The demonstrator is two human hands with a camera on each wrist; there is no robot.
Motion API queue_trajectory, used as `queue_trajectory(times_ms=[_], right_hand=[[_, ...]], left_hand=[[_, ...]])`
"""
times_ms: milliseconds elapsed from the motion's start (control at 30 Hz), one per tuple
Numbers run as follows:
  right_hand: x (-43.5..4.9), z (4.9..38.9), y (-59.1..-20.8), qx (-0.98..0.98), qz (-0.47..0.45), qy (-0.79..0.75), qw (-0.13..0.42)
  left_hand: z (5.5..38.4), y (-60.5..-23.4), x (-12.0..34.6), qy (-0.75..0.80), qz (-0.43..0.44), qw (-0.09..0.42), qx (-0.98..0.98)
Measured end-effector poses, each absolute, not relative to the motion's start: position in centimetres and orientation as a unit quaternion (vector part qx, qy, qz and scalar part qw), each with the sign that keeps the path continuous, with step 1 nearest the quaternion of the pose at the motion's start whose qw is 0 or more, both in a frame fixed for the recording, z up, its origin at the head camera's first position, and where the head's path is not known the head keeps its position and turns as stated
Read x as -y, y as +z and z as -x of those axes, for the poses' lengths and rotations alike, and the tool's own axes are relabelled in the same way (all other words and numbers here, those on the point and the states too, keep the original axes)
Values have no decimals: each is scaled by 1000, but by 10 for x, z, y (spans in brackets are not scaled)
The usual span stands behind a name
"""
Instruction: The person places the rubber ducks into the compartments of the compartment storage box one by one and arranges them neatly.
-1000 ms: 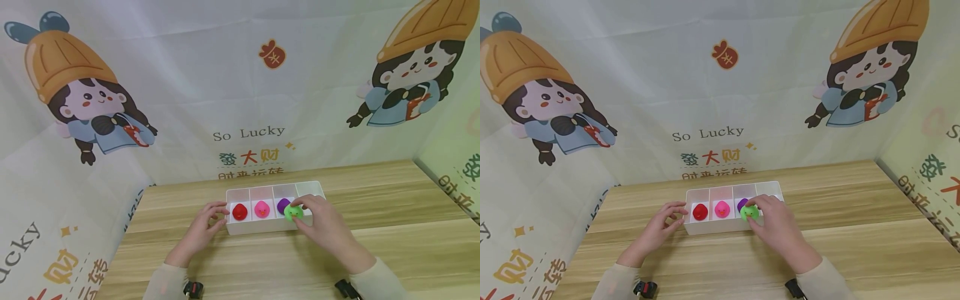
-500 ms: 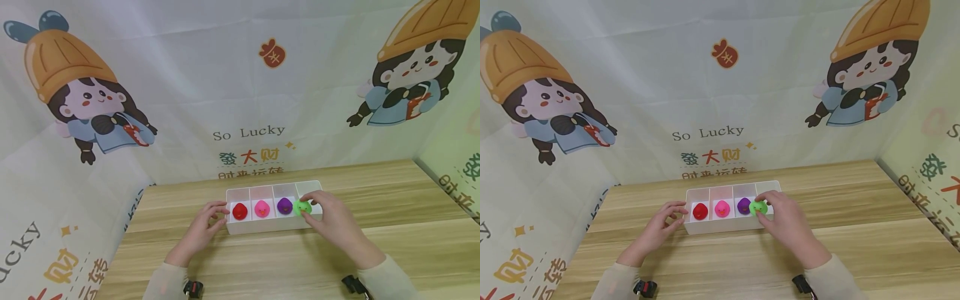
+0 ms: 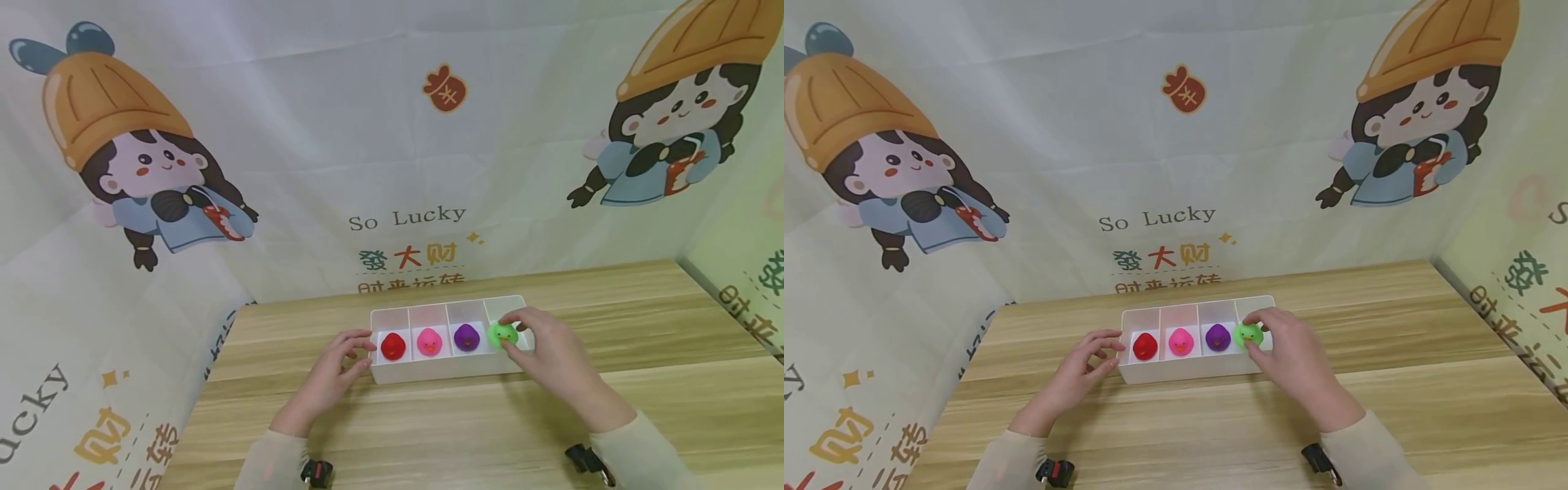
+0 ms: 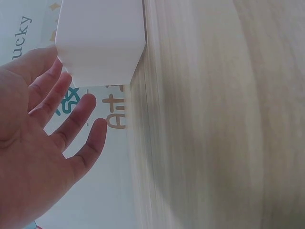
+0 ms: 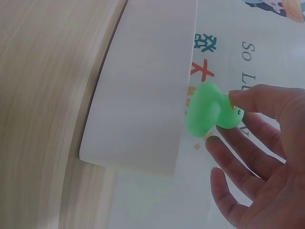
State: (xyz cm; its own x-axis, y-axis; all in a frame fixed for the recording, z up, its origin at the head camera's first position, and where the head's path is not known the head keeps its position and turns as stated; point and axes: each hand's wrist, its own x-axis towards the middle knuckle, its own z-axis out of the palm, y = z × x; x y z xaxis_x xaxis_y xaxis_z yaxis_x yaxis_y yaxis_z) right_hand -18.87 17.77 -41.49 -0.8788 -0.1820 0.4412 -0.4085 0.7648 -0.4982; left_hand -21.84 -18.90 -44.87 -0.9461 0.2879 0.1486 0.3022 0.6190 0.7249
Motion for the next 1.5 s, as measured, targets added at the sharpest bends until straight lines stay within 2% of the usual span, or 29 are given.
queue_trajectory(times_ms=[300, 1500], right_hand=[[-186, 199, -417, 928, -155, 286, 180], [-192, 247, -425, 952, -175, 248, 33]], left_hand=[[216, -449, 189, -405, 165, 14, 899], [220, -451, 190, -403, 167, 15, 900]])
